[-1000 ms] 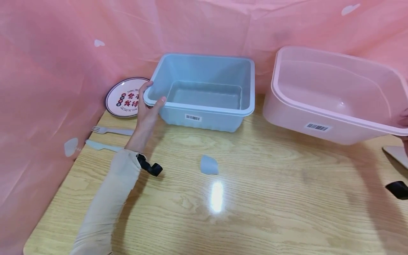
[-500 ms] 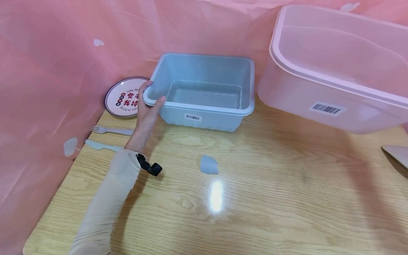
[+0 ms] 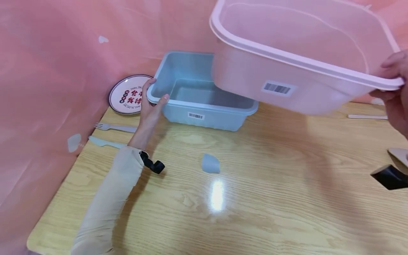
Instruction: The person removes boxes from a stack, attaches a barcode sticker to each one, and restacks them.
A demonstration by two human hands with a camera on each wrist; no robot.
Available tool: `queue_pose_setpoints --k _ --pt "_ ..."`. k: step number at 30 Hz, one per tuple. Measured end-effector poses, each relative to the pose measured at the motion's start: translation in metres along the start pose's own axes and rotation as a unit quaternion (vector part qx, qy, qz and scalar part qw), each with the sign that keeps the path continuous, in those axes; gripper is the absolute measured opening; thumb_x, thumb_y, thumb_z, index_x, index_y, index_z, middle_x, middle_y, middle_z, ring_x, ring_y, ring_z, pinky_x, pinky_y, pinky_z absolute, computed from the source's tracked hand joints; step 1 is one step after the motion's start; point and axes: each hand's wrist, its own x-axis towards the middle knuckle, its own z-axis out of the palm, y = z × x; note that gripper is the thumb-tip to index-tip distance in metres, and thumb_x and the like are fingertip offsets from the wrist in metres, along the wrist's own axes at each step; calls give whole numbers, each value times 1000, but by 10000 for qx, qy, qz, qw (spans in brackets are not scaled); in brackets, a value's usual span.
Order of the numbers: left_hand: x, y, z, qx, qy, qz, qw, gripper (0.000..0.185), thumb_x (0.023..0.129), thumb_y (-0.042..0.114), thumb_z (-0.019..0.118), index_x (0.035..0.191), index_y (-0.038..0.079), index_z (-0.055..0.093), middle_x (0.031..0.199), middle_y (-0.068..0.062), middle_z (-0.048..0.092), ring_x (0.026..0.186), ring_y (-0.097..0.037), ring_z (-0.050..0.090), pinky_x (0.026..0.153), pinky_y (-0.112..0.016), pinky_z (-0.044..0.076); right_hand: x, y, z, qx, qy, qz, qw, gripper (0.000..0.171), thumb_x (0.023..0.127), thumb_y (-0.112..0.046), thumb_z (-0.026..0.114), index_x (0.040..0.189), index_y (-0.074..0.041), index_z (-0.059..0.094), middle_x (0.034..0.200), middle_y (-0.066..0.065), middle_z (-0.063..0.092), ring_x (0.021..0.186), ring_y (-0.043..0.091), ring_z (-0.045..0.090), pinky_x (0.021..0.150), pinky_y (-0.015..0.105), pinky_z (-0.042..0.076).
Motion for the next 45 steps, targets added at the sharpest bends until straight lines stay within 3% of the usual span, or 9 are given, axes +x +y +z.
queue_pose_setpoints --k 4,8,12,18,26,36,45 --pt "-1 -1 2 -2 5 6 10000 65 89 20 65 143 36 33 153 0 28 139 -21 29 116 -42 28 4 5 32 -247 522 140 9982 16 91 17 38 81 11 49 62 16 59 37 20 55 30 23 36" --pt "-1 -2 2 -30 43 130 9999 62 90 18 65 142 34 35 151 -3 29 137 -21 31 115 -42 30 2 16 65 -656 734 347 9945 9 87 16 52 80 13 56 63 18 61 42 22 55 37 26 45" --pt "-2 -2 2 -86 113 272 9995 60 90 14 64 141 31 36 148 -5 31 134 -21 34 113 -40 31 2 28 91 -859 667 551 9925 4 86 13 57 83 13 59 65 16 60 45 21 56 42 27 50" --pt "0 -2 5 1 12 169 9999 60 92 16 62 142 33 34 149 -3 32 135 -19 34 115 -36 29 10 43 113 -1021 496 623 9916 9 87 13 54 80 10 59 64 14 59 44 20 57 41 27 50" --pt "-2 -3 8 -10 -41 269 9996 58 94 13 58 143 30 32 149 -2 32 137 -17 33 116 -33 28 14 67 125 -1386 474 680 9869 12 84 12 52 77 8 61 67 11 54 45 17 50 42 24 47" --pt "0 -1 10 -63 -150 439 9989 65 93 12 59 148 22 27 156 4 29 143 -10 27 118 -24 21 12 84 123 -1829 348 575 9808 19 83 10 49 73 3 64 62 7 56 42 14 53 40 22 47" --pt "-15 20 18 77 -220 362 9991 67 92 14 58 149 16 24 157 -2 27 145 -13 26 119 -26 20 9 95 115 -2245 277 590 9723 19 85 5 51 73 0 65 61 5 56 43 13 53 43 21 50"
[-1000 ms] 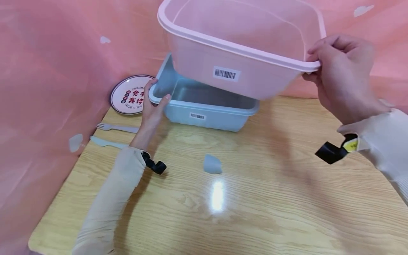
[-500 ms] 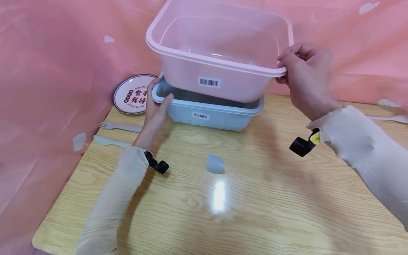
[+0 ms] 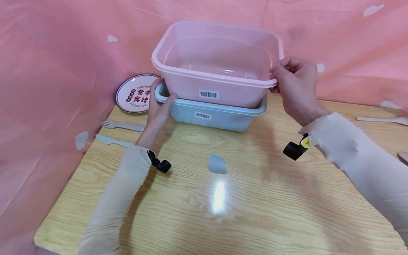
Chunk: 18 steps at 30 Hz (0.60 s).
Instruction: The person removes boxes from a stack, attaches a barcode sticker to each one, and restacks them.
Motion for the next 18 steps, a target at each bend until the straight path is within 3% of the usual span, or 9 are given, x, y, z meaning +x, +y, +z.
queue_pose_setpoints --k 4,18 --pt "-1 2 0 58 24 -73 10000 68 92 15 59 150 18 24 157 -2 27 144 -12 26 119 -26 20 -1 7 2 -136 51 18 9999 20 86 4 52 72 -2 65 63 4 56 44 11 53 43 19 49" --pt "0 -3 1 -272 -177 277 9991 68 91 9 57 150 14 22 154 -7 30 142 -16 31 118 -25 24 -4 24 0 -853 48 5 9963 16 89 -6 60 75 -8 67 66 0 57 50 10 52 46 17 48"
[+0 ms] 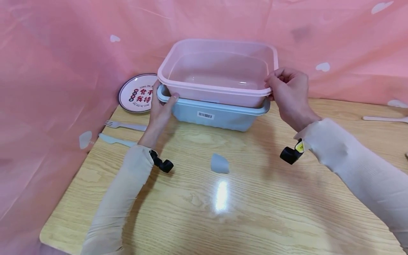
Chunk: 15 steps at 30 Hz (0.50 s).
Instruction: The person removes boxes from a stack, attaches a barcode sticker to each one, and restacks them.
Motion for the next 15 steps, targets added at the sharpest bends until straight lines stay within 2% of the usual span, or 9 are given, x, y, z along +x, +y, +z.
queue_pose_setpoints --k 5,15 --pt "-1 0 -1 -36 39 -26 10000 68 91 9 57 149 15 23 153 -7 33 140 -15 34 117 -24 26 1 4 3 4 30 -25 10000 17 88 -6 60 74 -9 68 63 -1 57 48 9 50 45 17 47" --pt "-3 0 -1 -332 66 171 9993 68 89 2 56 148 7 23 149 -23 34 129 -23 41 114 -28 30 0 7 10 -397 -66 -81 9992 14 87 -7 62 75 -11 68 59 -3 53 47 9 46 45 17 44"
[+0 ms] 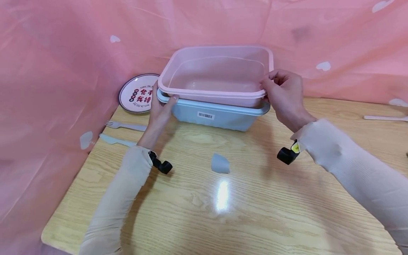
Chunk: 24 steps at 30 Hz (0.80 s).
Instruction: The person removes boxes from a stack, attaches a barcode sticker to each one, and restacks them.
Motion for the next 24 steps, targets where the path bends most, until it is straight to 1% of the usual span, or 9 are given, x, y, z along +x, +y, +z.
queue_pose_setpoints --k 2,5,8,11,13,16,20,22,24 --pt "0 0 0 36 29 16 10000 68 89 3 56 148 7 23 148 -23 35 129 -23 42 113 -27 31 0 0 0 -51 -28 18 10000 14 88 -8 62 76 -12 67 59 -3 52 48 9 46 45 17 44" --pt "1 -1 0 3 13 43 10000 68 89 3 57 148 7 23 148 -23 34 131 -28 40 114 -28 30 -1 0 -1 -106 -50 72 9999 13 88 -9 61 77 -12 67 59 -3 51 48 9 46 45 17 44" --pt "5 -8 -2 28 11 38 10000 69 89 4 58 149 11 24 148 -18 36 136 -32 37 115 -28 30 -1 0 -1 -418 -78 40 9991 10 88 -10 61 80 -10 66 56 -4 49 45 8 46 43 18 44" --pt "9 -19 -6 12 -29 86 10000 70 89 5 58 149 15 23 149 -14 36 138 -32 35 115 -28 29 -2 -1 -2 -941 -221 11 9953 9 89 -14 59 86 -8 65 54 -4 48 42 8 47 42 19 45" --pt "11 -25 -9 56 -82 114 9999 70 90 6 58 149 18 22 150 -9 36 139 -29 34 116 -26 28 -4 -2 -4 -1374 -400 13 9897 13 90 -18 58 93 -7 65 56 -3 48 42 9 48 42 19 46" --pt "12 -24 -11 1 -204 135 9997 71 92 5 57 150 18 20 152 -7 34 142 -25 32 117 -25 25 -5 -3 -7 -1865 -688 -9 9800 19 91 -21 56 102 -7 63 61 -1 50 43 10 50 44 21 48" --pt "12 -18 -12 -15 -283 58 9996 73 91 4 58 151 20 20 153 -4 33 143 -21 31 118 -26 24 -3 -6 -11 -2335 -959 -183 9674 20 90 -21 51 104 -10 62 58 -1 52 41 13 51 42 23 46" --pt "11 -17 -14 40 -289 31 9996 73 90 5 58 151 20 20 153 -4 32 142 -21 31 118 -28 24 -3 -8 -12 -2687 -1099 -279 9565 21 90 -22 51 104 -11 61 56 0 52 41 15 51 41 26 43" --pt "9 -16 -16 103 -330 34 9994 74 89 5 56 151 20 19 153 -5 32 142 -22 31 119 -30 23 -4 -7 -14 -3173 -1195 -458 9396 22 89 -25 51 104 -12 61 57 1 51 44 17 50 42 28 39"
